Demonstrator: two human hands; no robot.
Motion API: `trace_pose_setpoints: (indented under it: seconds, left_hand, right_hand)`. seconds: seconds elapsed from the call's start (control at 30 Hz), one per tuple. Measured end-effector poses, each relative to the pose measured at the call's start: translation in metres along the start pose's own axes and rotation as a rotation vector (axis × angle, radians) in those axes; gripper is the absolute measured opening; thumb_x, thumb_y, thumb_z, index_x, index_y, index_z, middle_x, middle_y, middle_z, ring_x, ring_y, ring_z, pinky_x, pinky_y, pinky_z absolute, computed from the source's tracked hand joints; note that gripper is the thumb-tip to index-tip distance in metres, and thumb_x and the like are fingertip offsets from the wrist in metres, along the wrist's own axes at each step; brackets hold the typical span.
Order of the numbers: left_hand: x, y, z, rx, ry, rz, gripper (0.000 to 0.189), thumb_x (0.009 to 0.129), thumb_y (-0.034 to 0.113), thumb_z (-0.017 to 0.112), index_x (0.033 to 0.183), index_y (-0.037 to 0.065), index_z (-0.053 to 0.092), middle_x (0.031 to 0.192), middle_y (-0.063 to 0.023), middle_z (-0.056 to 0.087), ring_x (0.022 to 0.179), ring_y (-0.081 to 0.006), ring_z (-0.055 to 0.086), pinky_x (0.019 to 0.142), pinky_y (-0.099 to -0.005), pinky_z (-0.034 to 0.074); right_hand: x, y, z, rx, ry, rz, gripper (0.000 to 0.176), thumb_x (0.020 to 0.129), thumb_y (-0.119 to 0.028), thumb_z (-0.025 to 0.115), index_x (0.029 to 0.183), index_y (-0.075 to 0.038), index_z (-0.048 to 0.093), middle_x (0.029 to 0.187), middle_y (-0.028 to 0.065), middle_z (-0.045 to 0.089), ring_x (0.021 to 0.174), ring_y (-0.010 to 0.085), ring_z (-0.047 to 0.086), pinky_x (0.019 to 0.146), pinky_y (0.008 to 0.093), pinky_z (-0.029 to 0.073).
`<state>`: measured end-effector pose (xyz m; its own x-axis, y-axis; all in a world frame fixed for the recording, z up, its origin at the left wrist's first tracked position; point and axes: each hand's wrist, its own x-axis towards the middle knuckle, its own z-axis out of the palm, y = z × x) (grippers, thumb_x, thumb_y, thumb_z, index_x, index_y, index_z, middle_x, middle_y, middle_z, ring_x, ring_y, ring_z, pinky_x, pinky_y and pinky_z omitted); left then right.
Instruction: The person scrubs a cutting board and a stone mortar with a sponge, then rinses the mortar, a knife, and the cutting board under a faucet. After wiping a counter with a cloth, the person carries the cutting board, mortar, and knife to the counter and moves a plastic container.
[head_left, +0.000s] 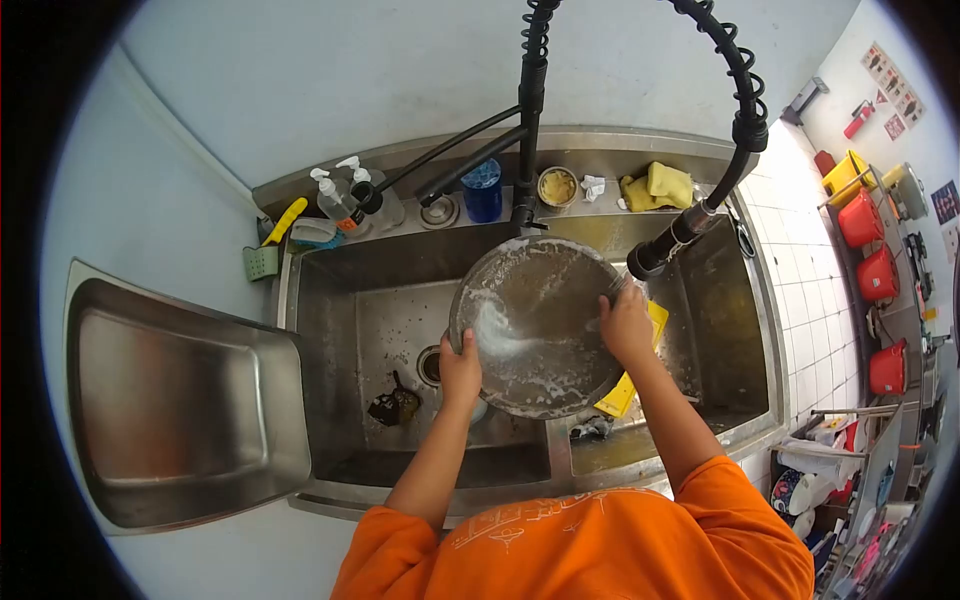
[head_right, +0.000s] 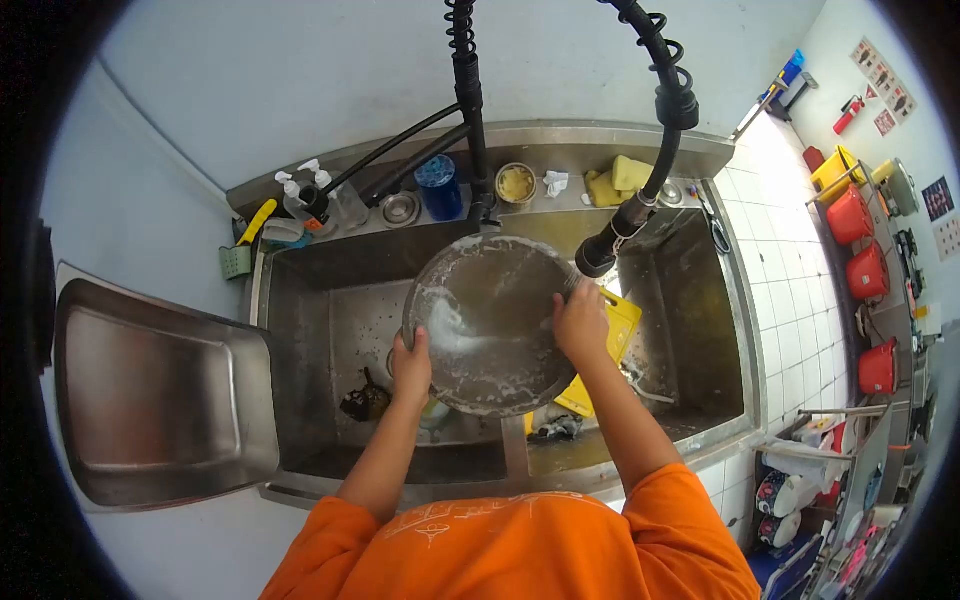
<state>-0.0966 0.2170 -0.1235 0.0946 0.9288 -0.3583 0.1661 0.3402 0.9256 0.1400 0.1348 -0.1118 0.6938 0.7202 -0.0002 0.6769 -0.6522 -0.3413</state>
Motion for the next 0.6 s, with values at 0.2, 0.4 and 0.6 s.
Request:
trace_pose_setpoints:
  seconds: [0.2, 0.4, 0.6]
  left_hand:
    - [-0.003, 0.005, 0.001, 0.013, -0.005, -0.010, 0.045, 0.090, 0.030, 0.047, 0.121, -0.002, 0.041, 0.114, -0.0163, 0.052, 0.104, -0.0247, 0.050, 0.088, -0.0333, 0.037]
    - [0.002, -0.002, 0.002, -0.082, 0.003, -0.109, 0.047, 0.091, 0.032, 0.044, 0.123, -0.002, 0.038, 0.117, -0.0178, 0.050, 0.106, -0.0271, 0.049, 0.089, -0.0352, 0.037]
    - [-0.005, 0.000, 0.002, 0.068, -0.011, 0.115, 0.049, 0.090, 0.024, 0.047, 0.129, -0.002, 0.030, 0.121, -0.0211, 0.045, 0.109, -0.0296, 0.047, 0.090, -0.0357, 0.037]
  right_hand:
    - [-0.009, -0.067, 0.028, -0.255, 0.116, -0.385, 0.073, 0.084, -0.045, 0.044, 0.133, 0.004, 0.023, 0.140, 0.0250, 0.015, 0.132, 0.0355, 0.012, 0.104, 0.0500, 0.013]
    - [-0.063, -0.097, 0.064, 0.163, -0.315, -0.909, 0.055, 0.087, -0.036, 0.039, 0.136, -0.014, 0.027, 0.143, 0.0173, 0.015, 0.132, 0.0310, 0.017, 0.105, 0.0494, 0.011]
    - [-0.005, -0.025, -0.023, -0.388, -0.242, -0.651, 0.056, 0.085, -0.038, 0.042, 0.136, -0.018, 0.028, 0.143, 0.0100, 0.020, 0.132, 0.0255, 0.018, 0.105, 0.0456, 0.015]
